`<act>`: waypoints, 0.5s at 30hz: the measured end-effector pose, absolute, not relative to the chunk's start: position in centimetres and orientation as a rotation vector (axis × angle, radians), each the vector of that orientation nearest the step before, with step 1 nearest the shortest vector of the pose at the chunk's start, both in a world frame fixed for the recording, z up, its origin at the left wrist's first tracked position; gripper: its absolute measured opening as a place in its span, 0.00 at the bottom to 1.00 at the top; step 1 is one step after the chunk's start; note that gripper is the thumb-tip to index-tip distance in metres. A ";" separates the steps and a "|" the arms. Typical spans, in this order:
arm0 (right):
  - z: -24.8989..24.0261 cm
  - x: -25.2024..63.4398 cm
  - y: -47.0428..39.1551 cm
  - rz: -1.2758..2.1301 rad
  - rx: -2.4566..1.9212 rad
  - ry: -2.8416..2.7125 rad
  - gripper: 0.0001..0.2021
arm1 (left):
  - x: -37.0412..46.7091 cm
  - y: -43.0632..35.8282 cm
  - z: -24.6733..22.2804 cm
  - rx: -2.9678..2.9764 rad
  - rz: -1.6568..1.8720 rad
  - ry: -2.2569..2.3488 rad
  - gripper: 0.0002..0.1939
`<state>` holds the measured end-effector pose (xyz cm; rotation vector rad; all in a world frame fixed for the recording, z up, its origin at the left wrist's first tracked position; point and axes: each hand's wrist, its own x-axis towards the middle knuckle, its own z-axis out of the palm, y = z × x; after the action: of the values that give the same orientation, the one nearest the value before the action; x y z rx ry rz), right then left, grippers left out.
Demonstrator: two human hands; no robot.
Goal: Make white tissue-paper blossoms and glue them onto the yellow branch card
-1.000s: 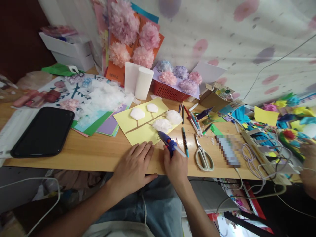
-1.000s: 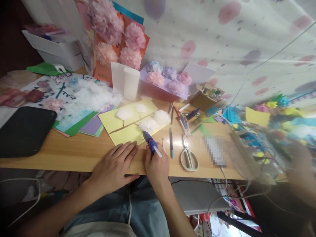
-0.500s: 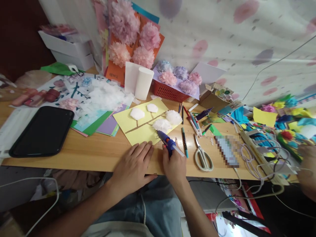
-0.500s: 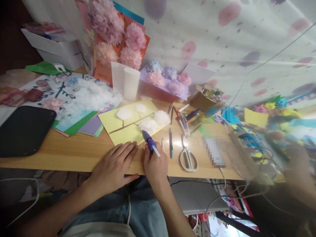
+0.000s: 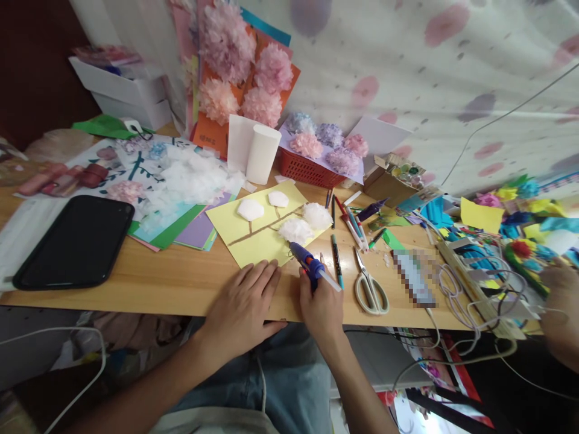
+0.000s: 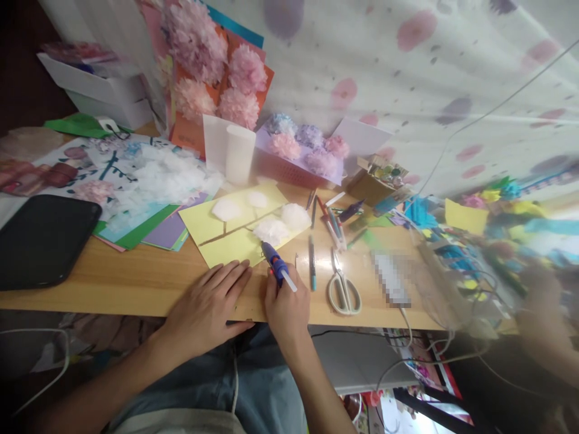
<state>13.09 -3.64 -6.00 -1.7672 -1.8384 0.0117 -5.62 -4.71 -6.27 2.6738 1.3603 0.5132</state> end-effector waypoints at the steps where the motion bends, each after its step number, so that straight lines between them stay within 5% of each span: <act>1: -6.0 13.1 -3.7 0.007 -1.763 -1.833 0.14 | -5.6 -4.7 -6.3 2.676 0.518 1.361 0.43; 15: -4.3 14.0 -4.6 0.075 -1.637 -1.741 0.11 | -5.7 -4.8 -6.5 2.701 0.533 1.374 0.44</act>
<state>14.00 -4.61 -4.33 -1.6370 -1.7408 0.0746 -5.70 -4.79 -6.50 2.7005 1.3737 0.5329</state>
